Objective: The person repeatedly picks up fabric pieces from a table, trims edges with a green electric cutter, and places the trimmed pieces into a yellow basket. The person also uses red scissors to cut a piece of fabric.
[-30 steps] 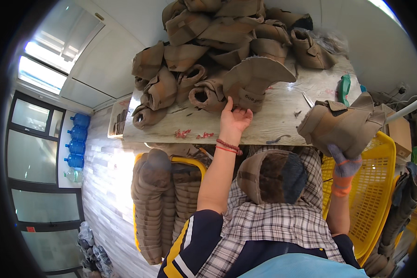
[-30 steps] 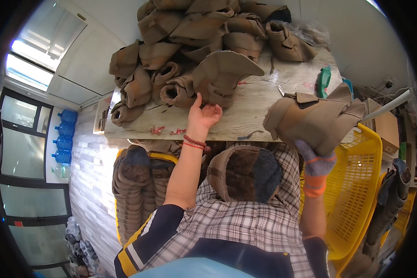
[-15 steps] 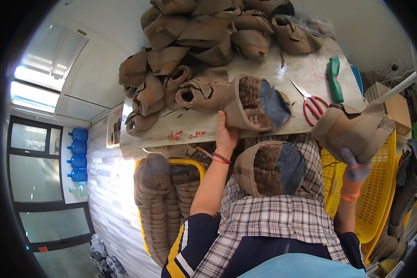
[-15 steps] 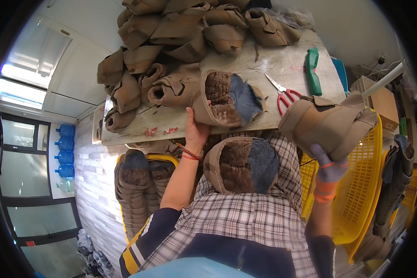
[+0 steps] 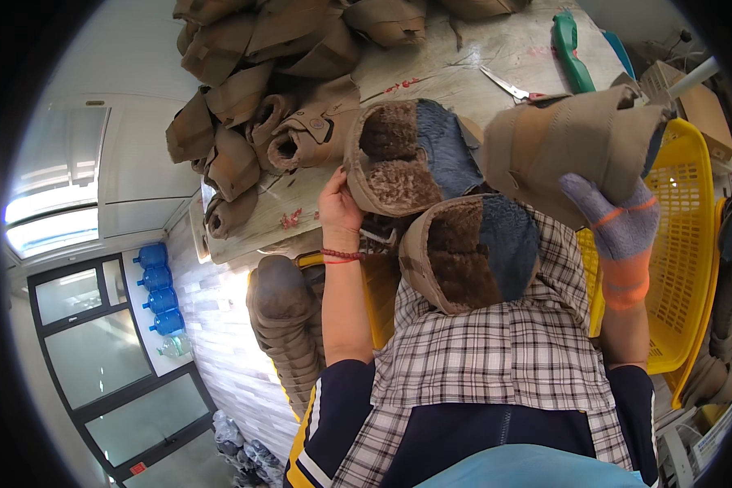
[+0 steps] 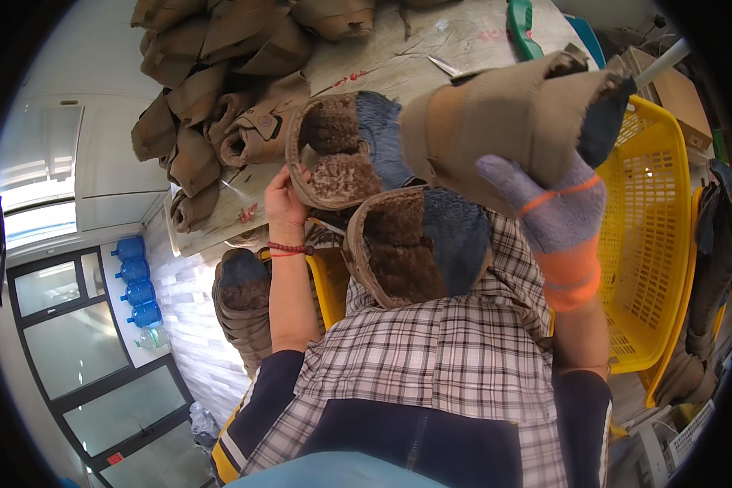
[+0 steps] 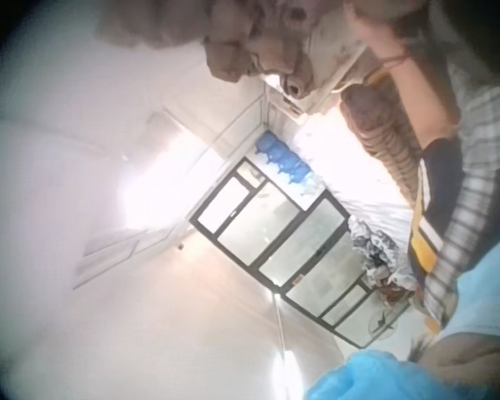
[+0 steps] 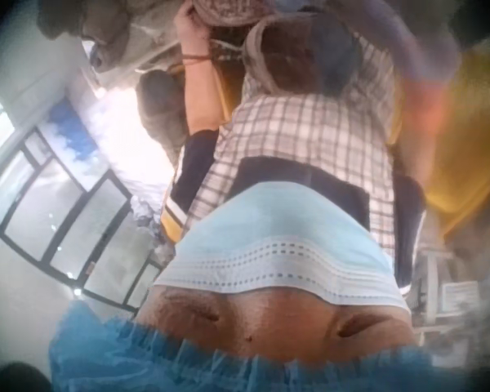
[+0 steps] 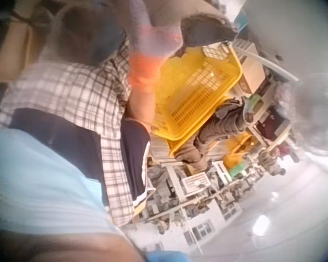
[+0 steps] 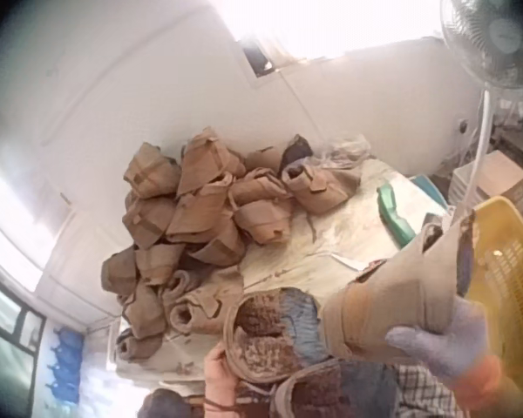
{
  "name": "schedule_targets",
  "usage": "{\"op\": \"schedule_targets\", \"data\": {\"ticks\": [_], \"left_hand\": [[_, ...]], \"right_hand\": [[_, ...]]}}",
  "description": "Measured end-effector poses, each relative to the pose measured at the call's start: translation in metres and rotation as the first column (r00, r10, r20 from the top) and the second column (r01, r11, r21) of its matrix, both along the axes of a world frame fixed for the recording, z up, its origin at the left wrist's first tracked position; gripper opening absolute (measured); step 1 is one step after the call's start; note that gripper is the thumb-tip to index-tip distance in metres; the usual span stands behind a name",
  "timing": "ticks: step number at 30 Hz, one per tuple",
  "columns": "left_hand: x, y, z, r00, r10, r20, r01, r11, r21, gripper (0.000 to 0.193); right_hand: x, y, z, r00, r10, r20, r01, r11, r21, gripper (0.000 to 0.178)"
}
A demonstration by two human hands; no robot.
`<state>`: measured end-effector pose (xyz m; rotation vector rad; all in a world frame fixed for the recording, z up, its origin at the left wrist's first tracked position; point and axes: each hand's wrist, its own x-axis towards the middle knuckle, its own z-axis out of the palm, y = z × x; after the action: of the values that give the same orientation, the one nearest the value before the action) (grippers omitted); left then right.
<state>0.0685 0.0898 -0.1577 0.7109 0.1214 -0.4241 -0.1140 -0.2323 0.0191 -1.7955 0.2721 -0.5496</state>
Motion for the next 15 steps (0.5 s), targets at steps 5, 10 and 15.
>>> {"op": "schedule_targets", "data": {"ticks": [5,10,15], "left_hand": [[0.003,0.001,0.001,0.975,0.029,0.221,-0.004,0.994,-0.110,0.034],[-0.018,-0.043,0.068,0.918,0.138,0.372,-0.176,0.982,0.070,0.033],[-0.062,-0.087,0.130,0.797,-0.013,0.604,-0.118,0.977,0.176,0.024]], "right_hand": [[0.026,0.011,0.004,0.997,0.072,-0.019,-0.073,0.997,-0.005,0.030],[0.045,0.026,0.002,0.987,0.148,-0.055,-0.140,0.982,0.128,0.027],[0.035,0.024,-0.004,0.986,0.168,-0.011,-0.157,0.943,0.294,0.027]]}}
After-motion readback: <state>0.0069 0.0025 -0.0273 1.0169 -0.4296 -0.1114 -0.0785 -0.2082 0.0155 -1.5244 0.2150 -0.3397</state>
